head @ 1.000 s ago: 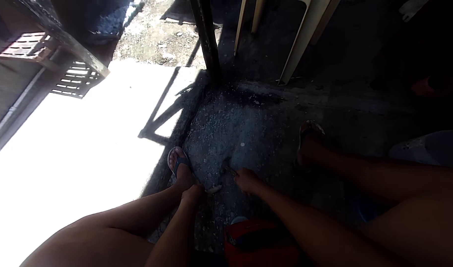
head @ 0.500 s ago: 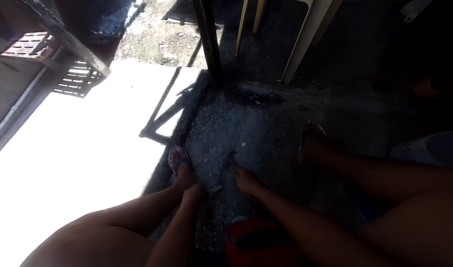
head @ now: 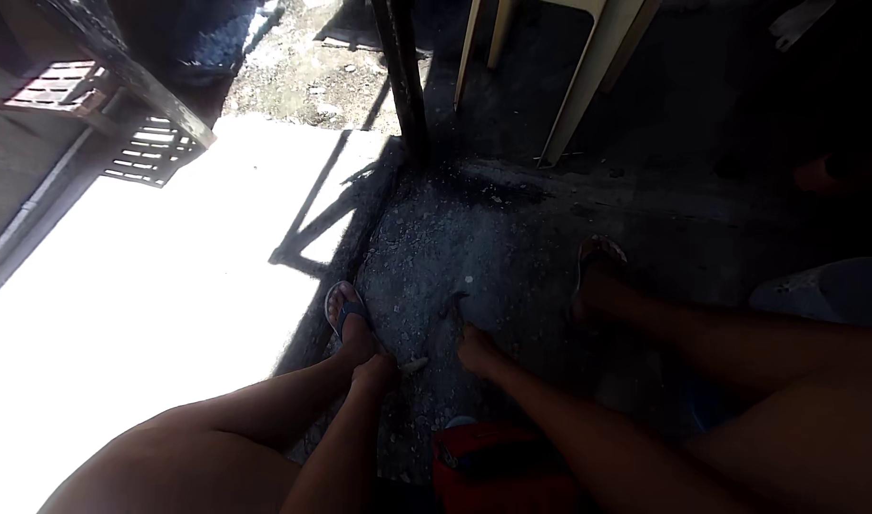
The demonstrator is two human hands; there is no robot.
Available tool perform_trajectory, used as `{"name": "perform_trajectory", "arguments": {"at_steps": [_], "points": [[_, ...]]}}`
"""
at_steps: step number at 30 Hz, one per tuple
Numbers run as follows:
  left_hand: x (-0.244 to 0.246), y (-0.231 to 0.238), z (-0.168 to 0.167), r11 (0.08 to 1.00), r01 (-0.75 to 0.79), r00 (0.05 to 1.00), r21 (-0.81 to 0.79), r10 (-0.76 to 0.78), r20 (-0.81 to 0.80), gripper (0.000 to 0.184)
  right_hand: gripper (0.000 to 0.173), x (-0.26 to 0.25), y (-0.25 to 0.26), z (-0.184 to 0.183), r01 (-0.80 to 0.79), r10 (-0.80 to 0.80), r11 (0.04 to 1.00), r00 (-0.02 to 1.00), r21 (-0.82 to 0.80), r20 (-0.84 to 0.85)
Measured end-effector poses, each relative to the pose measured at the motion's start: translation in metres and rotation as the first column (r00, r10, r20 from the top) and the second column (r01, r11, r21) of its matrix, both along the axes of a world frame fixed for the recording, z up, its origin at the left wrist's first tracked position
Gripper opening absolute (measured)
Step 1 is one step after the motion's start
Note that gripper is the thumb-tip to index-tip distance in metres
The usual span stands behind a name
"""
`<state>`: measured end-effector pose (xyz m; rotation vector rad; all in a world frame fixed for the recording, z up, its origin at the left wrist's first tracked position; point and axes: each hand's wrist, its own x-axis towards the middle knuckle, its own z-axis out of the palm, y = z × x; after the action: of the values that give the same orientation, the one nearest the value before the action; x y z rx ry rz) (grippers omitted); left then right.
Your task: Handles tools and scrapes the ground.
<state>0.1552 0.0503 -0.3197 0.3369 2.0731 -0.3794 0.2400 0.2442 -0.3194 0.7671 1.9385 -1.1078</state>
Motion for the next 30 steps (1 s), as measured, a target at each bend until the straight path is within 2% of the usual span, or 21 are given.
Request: {"name": "perform_trajectory", "arguments": {"at_steps": [2,4,6,9,10,13,17,20,22,24,26,28,30], "points": [[0.003,-0.003,-0.001,1.0,-0.007,1.0,0.004,0.007,0.017,0.042,0.034,0.003,0.004,-0.005,-0.095,0.1,0.992,0.993,-0.082,0.055],[0.0,-0.003,0.0,1.0,-0.008,1.0,0.011,0.008,0.014,0.041,0.032,0.0,0.012,-0.005,-0.039,0.044,0.993,0.998,-0.113,0.045],[-0.001,0.0,0.001,1.0,-0.013,1.0,0.011,0.013,0.008,0.04,0.036,-0.003,0.007,0.0,0.023,-0.023,0.999,1.0,-0.032,-0.005],[0.0,-0.004,-0.003,1.0,-0.015,1.0,0.002,0.015,0.022,0.039,0.035,-0.002,0.006,-0.002,-0.141,0.146,0.987,0.988,-0.077,0.054],[-0.001,-0.004,-0.004,1.0,-0.007,1.0,0.002,0.007,0.018,0.04,0.033,-0.003,0.01,-0.003,-0.148,0.153,0.985,0.987,-0.088,0.057],[-0.002,-0.002,-0.004,1.0,-0.007,1.0,0.009,0.007,0.009,0.04,0.035,-0.005,0.01,-0.001,0.004,-0.004,1.0,1.0,-0.003,-0.027],[0.0,-0.007,-0.008,1.0,-0.014,0.999,0.0,0.014,0.033,0.041,0.033,-0.004,0.012,-0.003,-0.132,0.137,0.986,0.99,-0.102,0.046],[-0.002,-0.004,-0.004,1.0,-0.021,0.999,0.018,0.021,0.024,0.04,0.036,-0.007,0.01,0.001,-0.003,0.003,1.0,1.0,-0.023,-0.002],[-0.002,-0.003,-0.005,1.0,-0.023,0.999,0.002,0.023,0.024,0.04,0.037,-0.008,0.006,0.0,-0.08,0.08,0.996,0.997,-0.027,0.011],[-0.002,-0.006,-0.009,1.0,-0.012,0.999,-0.011,0.012,0.034,0.041,0.034,-0.004,0.008,-0.004,-0.183,0.189,0.977,0.981,-0.109,0.049],[-0.002,-0.006,-0.009,1.0,-0.011,0.999,-0.004,0.011,0.041,0.041,0.034,-0.003,0.014,-0.005,-0.104,0.111,0.986,0.993,-0.129,0.045],[-0.003,-0.006,-0.002,0.999,-0.035,0.996,-0.006,0.035,0.084,0.044,0.033,-0.005,0.012,-0.004,-0.025,0.026,0.999,0.999,-0.035,0.024],[0.004,-0.01,0.018,0.995,-0.02,0.981,-0.096,0.038,0.188,0.052,0.034,-0.003,0.015,-0.005,0.007,-0.008,1.0,0.999,0.026,0.032]]}}
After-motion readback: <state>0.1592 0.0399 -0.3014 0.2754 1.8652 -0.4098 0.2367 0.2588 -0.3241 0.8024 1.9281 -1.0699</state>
